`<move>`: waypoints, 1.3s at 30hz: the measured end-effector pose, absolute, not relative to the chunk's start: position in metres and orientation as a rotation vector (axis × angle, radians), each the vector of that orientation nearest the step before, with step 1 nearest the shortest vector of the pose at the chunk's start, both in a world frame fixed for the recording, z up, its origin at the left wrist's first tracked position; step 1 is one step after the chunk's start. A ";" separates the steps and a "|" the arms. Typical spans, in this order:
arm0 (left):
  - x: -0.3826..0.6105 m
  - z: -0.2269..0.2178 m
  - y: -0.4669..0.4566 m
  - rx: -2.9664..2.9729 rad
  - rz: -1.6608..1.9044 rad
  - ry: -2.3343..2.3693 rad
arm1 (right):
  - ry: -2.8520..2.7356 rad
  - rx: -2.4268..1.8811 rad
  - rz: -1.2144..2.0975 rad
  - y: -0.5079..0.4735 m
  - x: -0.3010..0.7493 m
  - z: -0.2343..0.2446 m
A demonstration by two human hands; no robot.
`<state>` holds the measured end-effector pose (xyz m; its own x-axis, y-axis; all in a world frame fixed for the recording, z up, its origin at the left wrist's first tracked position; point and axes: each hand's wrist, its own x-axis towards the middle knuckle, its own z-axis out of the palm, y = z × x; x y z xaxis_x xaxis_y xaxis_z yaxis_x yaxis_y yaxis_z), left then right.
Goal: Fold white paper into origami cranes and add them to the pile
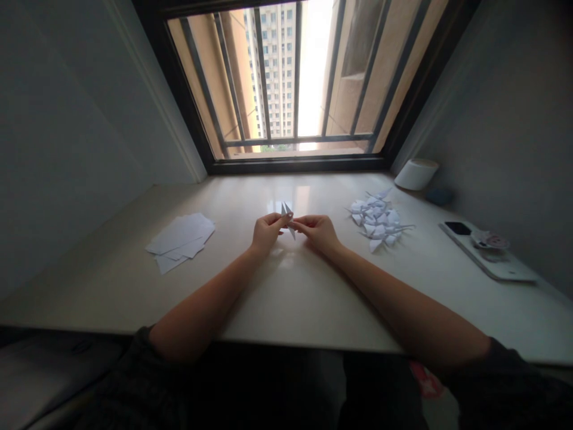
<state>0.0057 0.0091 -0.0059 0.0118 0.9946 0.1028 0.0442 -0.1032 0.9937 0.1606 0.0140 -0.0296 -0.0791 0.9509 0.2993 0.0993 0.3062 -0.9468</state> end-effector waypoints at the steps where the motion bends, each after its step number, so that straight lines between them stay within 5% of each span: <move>1: 0.006 -0.006 0.009 1.327 1.259 1.185 | -1.471 -1.026 0.968 0.013 0.160 -0.029; 23: 0.005 -0.002 0.011 1.120 1.296 1.126 | -1.500 -0.838 1.197 0.011 0.157 -0.023; 39: 0.008 -0.004 0.009 1.047 1.269 1.061 | -1.679 -0.833 0.963 0.007 0.160 -0.022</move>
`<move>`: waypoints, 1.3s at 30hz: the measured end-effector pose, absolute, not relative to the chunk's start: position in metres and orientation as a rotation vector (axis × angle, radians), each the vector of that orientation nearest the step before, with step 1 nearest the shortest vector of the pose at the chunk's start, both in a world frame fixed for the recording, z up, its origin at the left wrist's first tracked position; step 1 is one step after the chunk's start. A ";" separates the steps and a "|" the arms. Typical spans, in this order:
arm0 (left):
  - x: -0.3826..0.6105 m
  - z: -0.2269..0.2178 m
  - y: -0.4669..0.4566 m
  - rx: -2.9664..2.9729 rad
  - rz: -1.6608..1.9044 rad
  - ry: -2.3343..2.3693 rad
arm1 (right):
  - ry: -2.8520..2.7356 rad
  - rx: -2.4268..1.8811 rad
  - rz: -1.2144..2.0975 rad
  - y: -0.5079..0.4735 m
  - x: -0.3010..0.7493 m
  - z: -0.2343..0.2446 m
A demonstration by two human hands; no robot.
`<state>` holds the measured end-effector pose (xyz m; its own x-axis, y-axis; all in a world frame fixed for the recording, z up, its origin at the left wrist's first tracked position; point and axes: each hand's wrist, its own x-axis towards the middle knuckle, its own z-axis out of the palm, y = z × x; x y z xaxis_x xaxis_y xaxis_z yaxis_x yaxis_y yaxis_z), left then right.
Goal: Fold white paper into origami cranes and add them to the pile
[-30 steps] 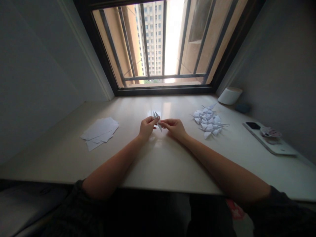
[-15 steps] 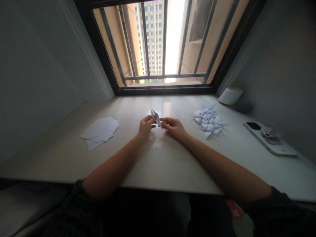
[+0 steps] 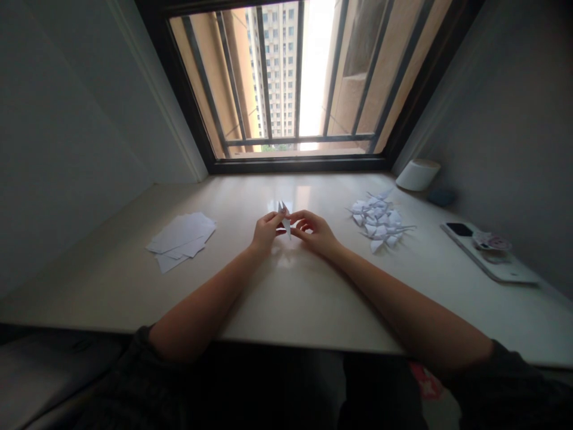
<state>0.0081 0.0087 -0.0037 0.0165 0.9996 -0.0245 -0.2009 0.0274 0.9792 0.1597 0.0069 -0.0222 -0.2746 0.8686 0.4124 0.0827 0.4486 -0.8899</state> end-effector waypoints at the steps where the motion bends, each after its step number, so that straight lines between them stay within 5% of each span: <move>1: 0.008 -0.003 0.009 1.036 1.262 1.061 | -1.674 -0.839 0.964 0.007 0.160 -0.022; 39: 0.007 -0.010 0.012 1.234 1.196 1.067 | -1.866 -0.765 0.053 0.001 0.164 -0.014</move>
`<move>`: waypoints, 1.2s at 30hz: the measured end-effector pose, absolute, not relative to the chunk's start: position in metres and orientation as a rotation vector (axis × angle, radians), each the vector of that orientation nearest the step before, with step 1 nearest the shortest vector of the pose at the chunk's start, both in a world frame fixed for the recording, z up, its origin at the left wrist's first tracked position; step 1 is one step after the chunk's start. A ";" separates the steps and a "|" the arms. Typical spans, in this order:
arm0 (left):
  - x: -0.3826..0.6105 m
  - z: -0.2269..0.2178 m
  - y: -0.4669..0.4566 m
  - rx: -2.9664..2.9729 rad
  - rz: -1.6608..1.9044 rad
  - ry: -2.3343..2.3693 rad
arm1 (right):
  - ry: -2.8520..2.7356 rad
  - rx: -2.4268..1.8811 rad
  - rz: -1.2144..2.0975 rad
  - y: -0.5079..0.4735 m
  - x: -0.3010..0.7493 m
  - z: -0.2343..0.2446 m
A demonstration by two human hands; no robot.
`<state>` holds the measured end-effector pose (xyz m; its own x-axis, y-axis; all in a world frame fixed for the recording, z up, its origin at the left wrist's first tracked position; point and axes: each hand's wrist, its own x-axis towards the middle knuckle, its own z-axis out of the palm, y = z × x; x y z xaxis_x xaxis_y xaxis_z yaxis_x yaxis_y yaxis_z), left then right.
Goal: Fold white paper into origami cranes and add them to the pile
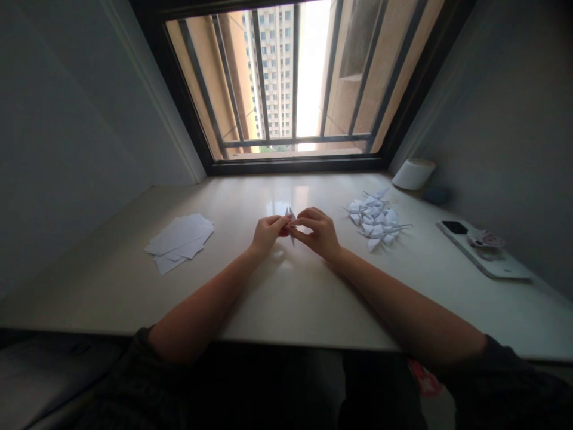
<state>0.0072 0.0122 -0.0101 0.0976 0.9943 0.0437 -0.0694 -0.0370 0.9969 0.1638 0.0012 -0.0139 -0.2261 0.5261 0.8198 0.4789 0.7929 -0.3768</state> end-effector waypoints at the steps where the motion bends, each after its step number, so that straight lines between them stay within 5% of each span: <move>1: 0.007 -0.011 0.012 1.247 1.193 1.074 | -1.869 -0.770 0.065 0.001 0.164 -0.014; 7: 0.008 -0.010 0.010 1.214 1.186 1.075 | -1.866 -0.826 0.192 0.001 0.164 -0.012; 17: 0.006 -0.005 0.010 1.089 1.177 1.082 | -1.602 -0.861 0.914 0.017 0.165 -0.027; 36: 0.007 -0.006 0.009 1.263 1.217 1.095 | -1.443 -0.892 0.882 0.015 0.160 -0.026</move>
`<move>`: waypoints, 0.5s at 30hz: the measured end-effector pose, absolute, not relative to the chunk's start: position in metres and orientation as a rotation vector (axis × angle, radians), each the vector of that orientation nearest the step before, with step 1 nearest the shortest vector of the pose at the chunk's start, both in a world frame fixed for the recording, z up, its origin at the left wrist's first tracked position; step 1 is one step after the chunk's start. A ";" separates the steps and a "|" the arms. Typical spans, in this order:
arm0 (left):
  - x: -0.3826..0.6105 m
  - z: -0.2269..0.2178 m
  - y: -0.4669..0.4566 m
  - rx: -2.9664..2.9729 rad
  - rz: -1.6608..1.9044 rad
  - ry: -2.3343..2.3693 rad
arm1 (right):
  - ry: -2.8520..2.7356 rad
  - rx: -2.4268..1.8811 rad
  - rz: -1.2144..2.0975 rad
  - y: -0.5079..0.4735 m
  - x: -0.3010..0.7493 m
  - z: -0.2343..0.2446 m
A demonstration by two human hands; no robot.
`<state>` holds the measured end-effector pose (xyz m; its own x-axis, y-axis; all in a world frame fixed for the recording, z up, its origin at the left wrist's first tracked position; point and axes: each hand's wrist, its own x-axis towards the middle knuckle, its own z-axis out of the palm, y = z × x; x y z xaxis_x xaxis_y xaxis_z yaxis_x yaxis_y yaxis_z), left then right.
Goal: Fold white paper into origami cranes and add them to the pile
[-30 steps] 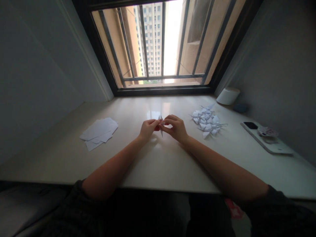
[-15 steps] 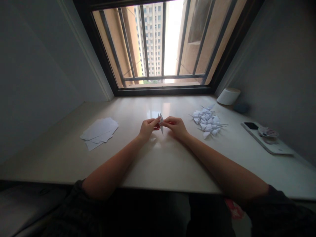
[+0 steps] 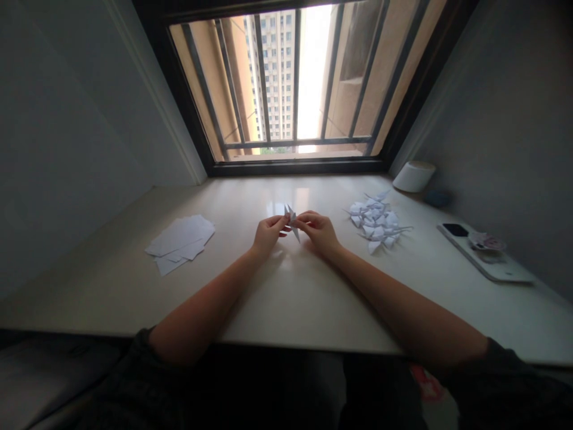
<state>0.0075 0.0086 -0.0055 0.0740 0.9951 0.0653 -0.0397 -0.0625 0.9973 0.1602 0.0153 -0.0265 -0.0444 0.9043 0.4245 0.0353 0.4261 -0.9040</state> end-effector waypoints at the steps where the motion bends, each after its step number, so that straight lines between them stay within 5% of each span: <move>1: 0.007 -0.005 0.009 1.274 1.225 1.097 | -1.439 -0.882 0.887 0.015 0.160 -0.026; 15: 0.008 -0.007 0.009 1.421 1.254 1.057 | -1.182 -0.926 0.990 0.013 0.157 -0.021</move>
